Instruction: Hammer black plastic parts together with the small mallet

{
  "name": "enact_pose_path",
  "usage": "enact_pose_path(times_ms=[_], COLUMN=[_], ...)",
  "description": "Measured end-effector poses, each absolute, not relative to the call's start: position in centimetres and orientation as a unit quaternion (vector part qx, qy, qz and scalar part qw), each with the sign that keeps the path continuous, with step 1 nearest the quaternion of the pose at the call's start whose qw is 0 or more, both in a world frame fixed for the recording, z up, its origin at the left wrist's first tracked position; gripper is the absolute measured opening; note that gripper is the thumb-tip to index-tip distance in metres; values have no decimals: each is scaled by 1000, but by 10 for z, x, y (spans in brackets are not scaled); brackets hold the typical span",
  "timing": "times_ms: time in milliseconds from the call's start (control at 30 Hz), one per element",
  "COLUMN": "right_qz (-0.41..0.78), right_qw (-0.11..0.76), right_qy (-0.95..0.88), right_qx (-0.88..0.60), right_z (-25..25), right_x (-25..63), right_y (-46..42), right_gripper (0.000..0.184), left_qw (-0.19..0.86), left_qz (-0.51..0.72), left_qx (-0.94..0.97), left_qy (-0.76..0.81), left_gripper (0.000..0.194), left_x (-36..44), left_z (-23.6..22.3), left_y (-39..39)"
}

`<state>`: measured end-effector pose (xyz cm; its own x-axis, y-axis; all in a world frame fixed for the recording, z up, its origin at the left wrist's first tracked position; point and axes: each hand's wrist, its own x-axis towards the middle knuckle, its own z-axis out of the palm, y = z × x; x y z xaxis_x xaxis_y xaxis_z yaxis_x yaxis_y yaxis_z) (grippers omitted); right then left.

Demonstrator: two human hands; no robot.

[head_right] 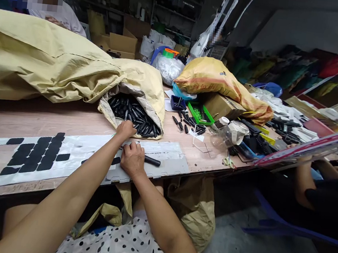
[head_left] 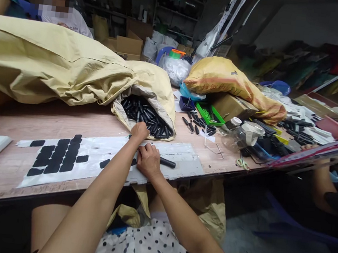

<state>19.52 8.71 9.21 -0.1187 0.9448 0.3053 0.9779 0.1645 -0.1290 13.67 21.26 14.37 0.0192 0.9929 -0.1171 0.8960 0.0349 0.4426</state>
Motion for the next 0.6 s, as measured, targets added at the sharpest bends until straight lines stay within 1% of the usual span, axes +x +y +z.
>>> enact_pose_path(times_ms=[67, 167, 233, 300, 367, 433, 533, 600], right_qz=[-48, -41, -38, -35, -33, -32, -39, -50], right_qw=[158, 154, 152, 150, 147, 142, 139, 148], right_qy=[-747, -749, -749, -749, -749, -747, -744, -741], right_qx=[-644, -643, -644, -644, -646, -648, -653, -653], right_z=[93, 93, 94, 94, 94, 93, 91, 90], right_x=[195, 195, 196, 196, 196, 197, 198, 200], right_y=[87, 87, 87, 87, 87, 88, 89, 89], right_gripper=[17, 18, 19, 20, 20, 20, 21, 24], left_qw=[201, 218, 255, 297, 321, 326, 299, 265], left_qz=[146, 276, 376, 434, 437, 400, 326, 301], left_qx=[688, 696, 690, 679, 673, 683, 722, 743], left_qy=[682, 626, 564, 513, 502, 517, 532, 536], left_gripper=[24, 19, 22, 28, 33, 32, 24, 20], left_x=[132, 109, 83, 52, 21, -2, -20, -22], left_z=[145, 151, 153, 151, 144, 132, 107, 93], left_y=[212, 201, 184, 160, 135, 115, 100, 99])
